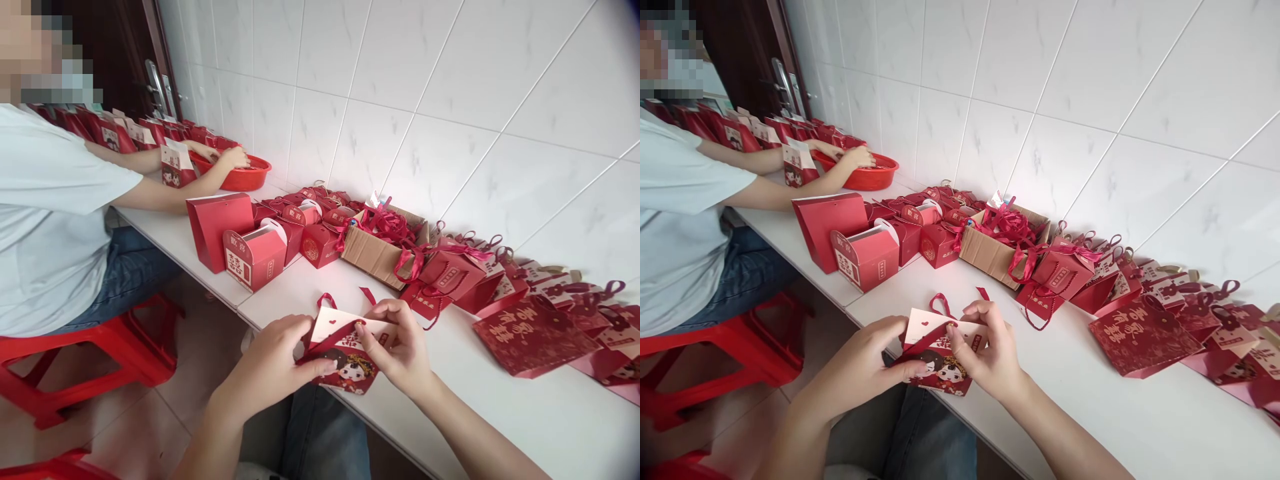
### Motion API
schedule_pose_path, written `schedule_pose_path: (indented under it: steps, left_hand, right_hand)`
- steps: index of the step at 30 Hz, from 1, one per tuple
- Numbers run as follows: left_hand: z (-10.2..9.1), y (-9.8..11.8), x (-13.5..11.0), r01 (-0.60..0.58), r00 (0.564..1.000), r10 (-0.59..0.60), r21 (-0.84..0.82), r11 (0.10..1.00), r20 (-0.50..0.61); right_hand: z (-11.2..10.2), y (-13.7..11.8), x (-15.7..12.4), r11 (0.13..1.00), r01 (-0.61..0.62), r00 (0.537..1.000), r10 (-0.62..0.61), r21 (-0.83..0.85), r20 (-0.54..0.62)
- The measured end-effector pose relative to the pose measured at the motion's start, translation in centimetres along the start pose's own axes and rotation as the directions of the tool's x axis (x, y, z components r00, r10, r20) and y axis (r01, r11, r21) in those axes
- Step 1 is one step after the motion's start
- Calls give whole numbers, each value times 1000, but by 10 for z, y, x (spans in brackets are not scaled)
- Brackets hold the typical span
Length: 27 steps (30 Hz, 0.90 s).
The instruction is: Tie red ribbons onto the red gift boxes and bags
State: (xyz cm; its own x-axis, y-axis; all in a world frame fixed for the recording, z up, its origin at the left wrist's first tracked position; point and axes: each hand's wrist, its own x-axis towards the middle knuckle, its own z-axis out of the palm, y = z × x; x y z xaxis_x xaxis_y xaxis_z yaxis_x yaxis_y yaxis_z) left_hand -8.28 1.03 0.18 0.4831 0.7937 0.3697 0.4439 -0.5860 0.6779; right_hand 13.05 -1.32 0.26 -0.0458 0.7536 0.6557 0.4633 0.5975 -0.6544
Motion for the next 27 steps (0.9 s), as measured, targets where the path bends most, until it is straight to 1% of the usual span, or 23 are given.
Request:
schedule_pose_path:
  steps: [2,4,5,7,9,10,12,13,14,16,17,18,19,20,22,23,24,26,27]
  left_hand:
    - [-4,-2,-1,-5,997,5,-8,1000,73]
    - [-9,-4,-3,-16,995,17,-9,1000,100]
    - [-12,-5,-4,-28,996,30,-18,999,85]
    - [-20,-7,-6,-72,997,73,-59,996,6]
    - [-27,-8,-9,-160,986,152,-110,981,-74]
    - [-30,-8,-11,-215,975,205,-126,969,-89]
    - [-33,-8,-15,-330,942,314,-147,933,-120]
    - [-34,-7,-17,-388,916,362,-153,909,-172]
    - [-33,-6,-19,-442,882,396,-161,882,-253]
    - [-27,-1,-22,-533,801,414,-200,822,-433]
    - [-24,2,-23,-561,768,396,-232,795,-503]
    - [-19,6,-24,-575,751,366,-270,773,-549]
    - [-14,9,-24,-565,753,317,-320,760,-576]
    - [-10,13,-24,-533,771,245,-385,753,-587]
    - [-1,17,-22,-433,829,89,-533,727,-553]
    - [1,18,-21,-372,864,30,-598,710,-502]
    - [3,19,-20,-306,902,-3,-642,703,-433]
    - [4,18,-18,-196,961,12,-649,735,-276]
    - [3,17,-17,-159,978,38,-618,770,-203]
  right_hand:
    - [-1,1,0,999,-34,999,34,21,18]
    - [-2,1,-1,999,-40,999,40,15,24]
    - [-3,-1,0,1000,-22,999,22,-7,30]
    - [-4,-5,1,997,65,996,-61,-51,64]
    - [-5,-11,2,982,178,979,-171,-56,113]
    - [-5,-14,2,974,224,968,-217,-41,127]
    - [-4,-18,2,962,273,954,-271,2,128]
    - [-3,-19,1,959,283,951,-284,24,126]
    - [-2,-20,0,954,297,946,-300,47,124]
    - [1,-23,-3,934,342,926,-354,102,131]
    - [2,-25,-5,920,370,912,-387,132,138]
    - [3,-27,-7,904,397,896,-419,159,145]
    - [5,-29,-8,888,422,881,-449,181,149]
    - [6,-31,-10,874,444,867,-475,197,150]
    - [7,-35,-12,850,484,840,-518,209,160]
    - [7,-36,-12,838,505,825,-539,206,169]
    - [6,-36,-12,828,524,811,-557,200,180]
    - [4,-36,-12,815,548,789,-578,189,207]
    - [3,-35,-11,812,553,781,-583,188,222]
